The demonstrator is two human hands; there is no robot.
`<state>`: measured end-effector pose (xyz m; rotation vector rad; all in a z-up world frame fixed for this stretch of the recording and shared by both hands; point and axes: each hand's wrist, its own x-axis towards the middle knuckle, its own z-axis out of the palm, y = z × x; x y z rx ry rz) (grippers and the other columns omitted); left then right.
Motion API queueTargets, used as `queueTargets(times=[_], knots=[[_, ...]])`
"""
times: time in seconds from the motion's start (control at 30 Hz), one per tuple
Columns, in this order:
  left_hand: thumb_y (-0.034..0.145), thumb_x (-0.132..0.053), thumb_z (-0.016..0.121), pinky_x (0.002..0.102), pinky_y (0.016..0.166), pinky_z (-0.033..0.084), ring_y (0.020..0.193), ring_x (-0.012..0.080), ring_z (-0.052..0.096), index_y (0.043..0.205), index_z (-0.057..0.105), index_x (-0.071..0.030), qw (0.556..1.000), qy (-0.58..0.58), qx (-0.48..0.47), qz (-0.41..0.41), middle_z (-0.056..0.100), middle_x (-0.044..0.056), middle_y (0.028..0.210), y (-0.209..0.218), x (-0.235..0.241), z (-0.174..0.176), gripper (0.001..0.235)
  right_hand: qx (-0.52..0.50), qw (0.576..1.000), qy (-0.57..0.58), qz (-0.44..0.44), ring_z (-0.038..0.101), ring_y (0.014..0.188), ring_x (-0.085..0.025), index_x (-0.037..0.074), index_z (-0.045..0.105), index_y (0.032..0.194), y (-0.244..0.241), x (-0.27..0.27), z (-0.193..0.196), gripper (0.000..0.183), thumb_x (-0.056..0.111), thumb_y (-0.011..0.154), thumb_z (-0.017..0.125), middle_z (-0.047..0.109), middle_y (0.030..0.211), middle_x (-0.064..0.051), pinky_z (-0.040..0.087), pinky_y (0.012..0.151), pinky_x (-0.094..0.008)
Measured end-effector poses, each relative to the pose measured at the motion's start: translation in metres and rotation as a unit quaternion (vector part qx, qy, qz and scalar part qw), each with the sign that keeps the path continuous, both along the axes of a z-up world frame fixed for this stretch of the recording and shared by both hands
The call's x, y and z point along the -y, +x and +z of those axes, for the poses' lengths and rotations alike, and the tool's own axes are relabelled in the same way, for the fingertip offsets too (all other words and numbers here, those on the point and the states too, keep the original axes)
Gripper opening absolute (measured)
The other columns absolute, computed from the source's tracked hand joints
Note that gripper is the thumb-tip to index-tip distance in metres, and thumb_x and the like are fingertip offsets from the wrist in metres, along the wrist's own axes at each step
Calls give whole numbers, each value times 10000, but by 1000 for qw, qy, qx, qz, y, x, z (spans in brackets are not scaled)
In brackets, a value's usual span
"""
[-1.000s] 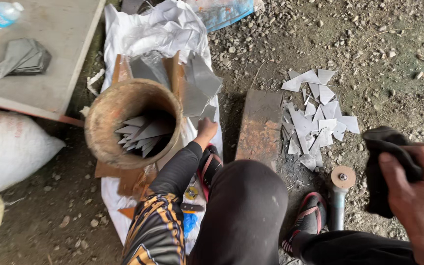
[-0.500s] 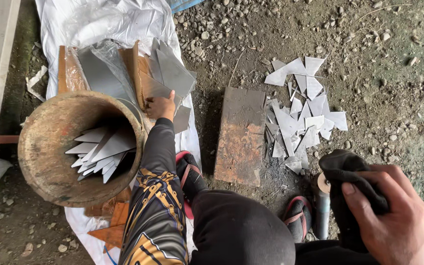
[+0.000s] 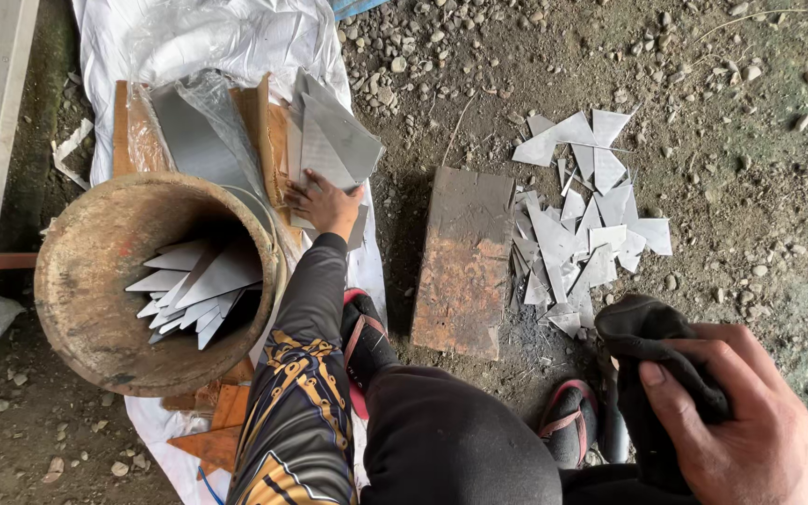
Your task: The person sits on the ground and repeatedly smooths the edges of small triangular metal pieces using a dark abrasive block. They pick up each piece from a pile, rub the edges, and place the finished pieces into a bucket.
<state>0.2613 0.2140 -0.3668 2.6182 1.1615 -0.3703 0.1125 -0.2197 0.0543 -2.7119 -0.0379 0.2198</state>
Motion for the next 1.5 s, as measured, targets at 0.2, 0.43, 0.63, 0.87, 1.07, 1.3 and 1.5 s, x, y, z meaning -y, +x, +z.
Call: queueTargets(times=[0.2,0.43,0.63,0.87,1.07,1.3,1.5], knots=[[809,-608,727,745,1168,100,1504,598,45,1637,79,-38,995,-13,-43,-89,-6,409,1628,-9,7,16,1195,9,1000,6,-8,752,969,-231,-2,740,1056,-5,1,1,272,184,860,759,703,1137,-118,601,807,-373],[919,-324,639,640,1188,232,1458,587,263,1607,126,92,987,-1,-6,-163,257,450,1572,9,-1,9,954,19,999,34,-9,744,900,-194,12,737,1057,-6,-9,8,261,171,853,771,696,1104,-96,602,729,-313],[1064,-197,533,485,955,601,1160,388,723,1203,770,-39,990,-13,3,-144,727,201,1263,24,-19,-9,317,57,997,54,-14,724,834,-202,24,737,1039,-8,-18,22,235,159,848,761,697,1051,-89,564,733,-331],[939,-136,609,455,799,558,949,378,687,1069,734,4,970,-134,82,-185,706,232,1011,57,-21,86,229,96,990,108,5,693,783,-206,7,718,1056,-8,-7,18,228,193,926,720,681,1019,-101,562,665,-342],[961,-107,580,375,865,594,1014,227,696,1277,619,-26,693,-647,297,-114,711,98,1141,36,34,291,328,3,900,396,-183,629,674,-182,6,667,1161,-11,1,21,275,238,1016,643,672,874,-96,507,557,-335],[927,-76,578,451,903,643,1061,288,718,1300,567,-22,570,-743,305,-174,694,163,1159,-57,101,465,377,25,667,719,-194,700,749,-125,49,621,1322,-14,-5,21,344,201,1014,598,690,930,-50,594,601,-286],[961,-66,562,448,896,617,1003,304,701,1270,556,34,493,-834,224,-105,676,192,1135,-146,196,448,325,63,798,595,-74,706,882,-124,0,607,1288,-17,-40,-5,358,216,1002,608,718,1036,-56,602,772,-273]])
